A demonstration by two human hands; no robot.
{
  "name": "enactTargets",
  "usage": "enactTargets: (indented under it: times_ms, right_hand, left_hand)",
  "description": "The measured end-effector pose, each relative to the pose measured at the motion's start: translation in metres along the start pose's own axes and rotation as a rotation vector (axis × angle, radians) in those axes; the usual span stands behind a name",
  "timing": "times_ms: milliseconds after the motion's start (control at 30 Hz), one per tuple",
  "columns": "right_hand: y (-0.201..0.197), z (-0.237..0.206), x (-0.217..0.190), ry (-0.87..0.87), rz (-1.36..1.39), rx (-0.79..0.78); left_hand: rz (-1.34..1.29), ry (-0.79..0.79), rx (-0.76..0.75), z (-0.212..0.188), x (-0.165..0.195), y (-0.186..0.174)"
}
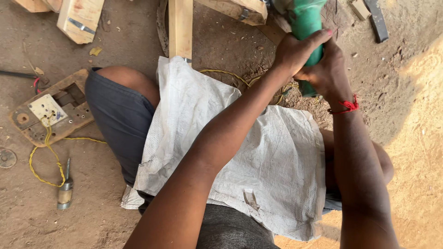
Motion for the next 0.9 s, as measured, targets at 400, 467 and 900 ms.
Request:
enactTargets:
  times_ms: [400,467,900]
  right_hand:
    - [-0.004,0.005,0.015,0.010,-0.047,0.045]
    - [-0.007,0.005,0.013,0.023,-0.025,0.067]
    - [-0.008,0.010,0.014,-0.040,-0.131,0.026]
  left_hand:
    - [0.066,-0.084,-0.050,0.005,0.000,0.005]
    - [0.083,-0.111,-0.089,0.006,0.001,0.009]
    - [0.083,-0.093,-0.025,0.002,-0.001,0.002]
Point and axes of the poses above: each hand's wrist, its own z-axis towards the middle knuckle, its own y-axis out of the palm, x = y × z, the point moved 4 cm from there along z, towards the middle knuckle, and after that the axes turned 9 degrees about x, right-handed, at the moved point
